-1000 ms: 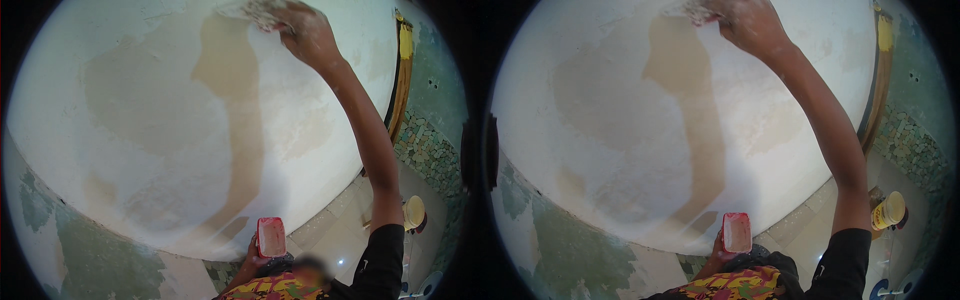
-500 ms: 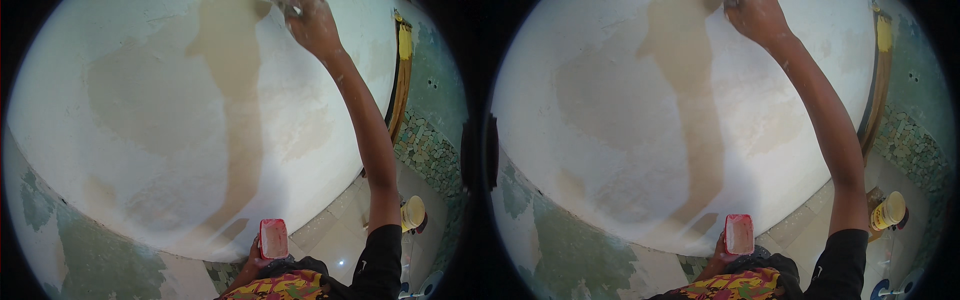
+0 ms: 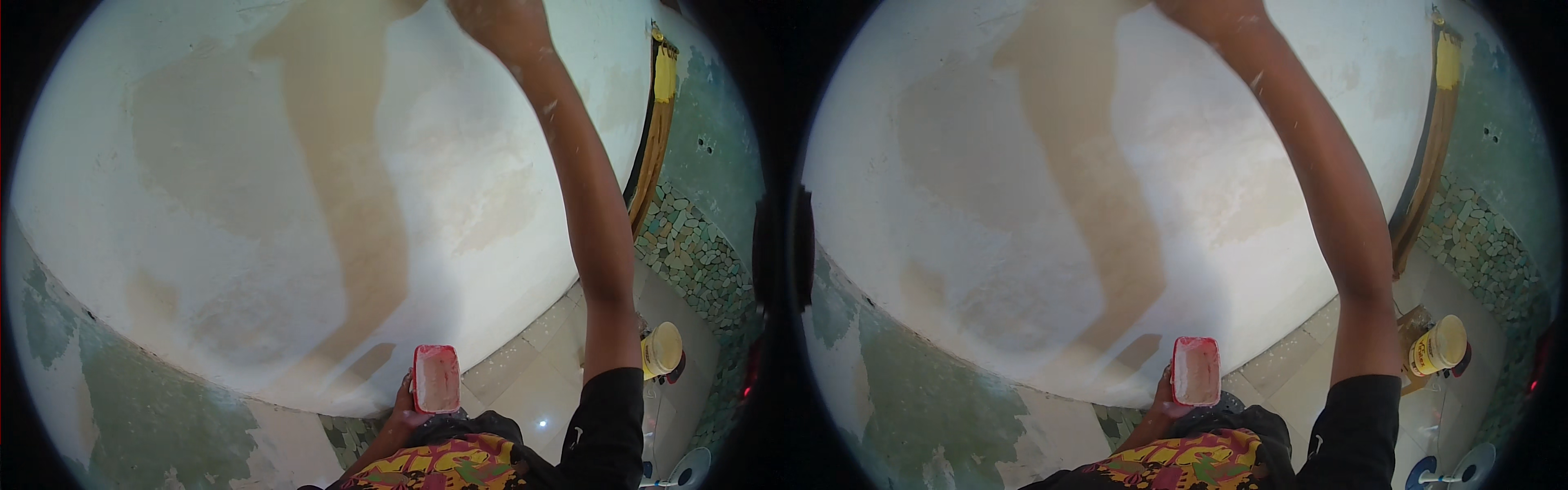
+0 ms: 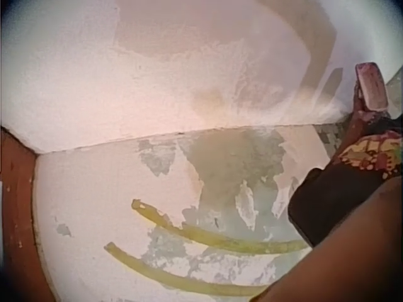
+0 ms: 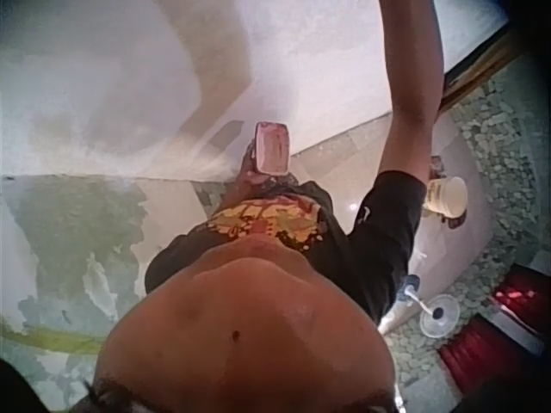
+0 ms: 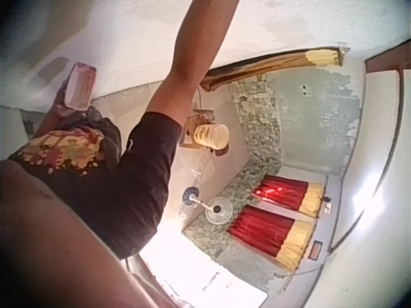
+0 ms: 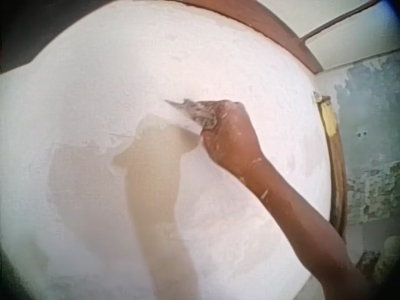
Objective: Applying and smoothing plaster or joint compound on a wall using a putty knife and a container.
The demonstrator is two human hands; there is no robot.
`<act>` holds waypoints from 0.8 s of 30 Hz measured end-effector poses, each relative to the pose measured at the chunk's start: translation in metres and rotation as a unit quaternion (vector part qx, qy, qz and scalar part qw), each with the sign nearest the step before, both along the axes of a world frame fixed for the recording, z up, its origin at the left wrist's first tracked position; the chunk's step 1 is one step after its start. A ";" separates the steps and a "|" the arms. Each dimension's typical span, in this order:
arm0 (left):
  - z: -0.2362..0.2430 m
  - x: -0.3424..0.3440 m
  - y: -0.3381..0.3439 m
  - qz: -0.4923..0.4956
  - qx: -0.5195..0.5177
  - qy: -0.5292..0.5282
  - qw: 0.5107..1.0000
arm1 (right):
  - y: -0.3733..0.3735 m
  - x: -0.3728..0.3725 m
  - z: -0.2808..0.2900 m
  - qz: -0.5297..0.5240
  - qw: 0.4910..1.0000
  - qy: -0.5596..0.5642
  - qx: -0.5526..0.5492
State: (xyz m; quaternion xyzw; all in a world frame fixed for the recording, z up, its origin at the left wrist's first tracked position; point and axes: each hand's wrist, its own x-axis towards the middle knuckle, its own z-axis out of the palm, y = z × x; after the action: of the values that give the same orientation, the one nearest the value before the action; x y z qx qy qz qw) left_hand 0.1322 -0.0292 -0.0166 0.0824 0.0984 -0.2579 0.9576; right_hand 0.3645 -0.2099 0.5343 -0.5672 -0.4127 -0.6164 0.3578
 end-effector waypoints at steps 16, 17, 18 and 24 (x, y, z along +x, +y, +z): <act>0.001 -0.004 0.006 0.015 0.003 -0.012 1.000 | -0.010 0.005 -0.173 -0.127 0.982 -0.028 -0.140; 0.002 -0.006 0.006 0.025 0.008 -0.021 0.999 | -0.013 0.013 -0.176 -0.128 0.985 -0.047 -0.105; 0.001 -0.007 0.007 0.025 0.008 -0.019 0.999 | -0.015 0.020 -0.179 -0.128 0.985 -0.044 -0.105; -0.018 -0.011 0.015 0.042 0.051 0.008 0.998 | 0.002 0.044 -0.192 -0.081 0.991 -0.004 -0.111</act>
State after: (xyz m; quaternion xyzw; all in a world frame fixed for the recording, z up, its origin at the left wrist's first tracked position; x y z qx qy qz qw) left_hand 0.1216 -0.0146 -0.0345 0.1253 0.1222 -0.2122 0.9614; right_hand 0.4088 -0.2081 0.3422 -0.6320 -0.4328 -0.5963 0.2402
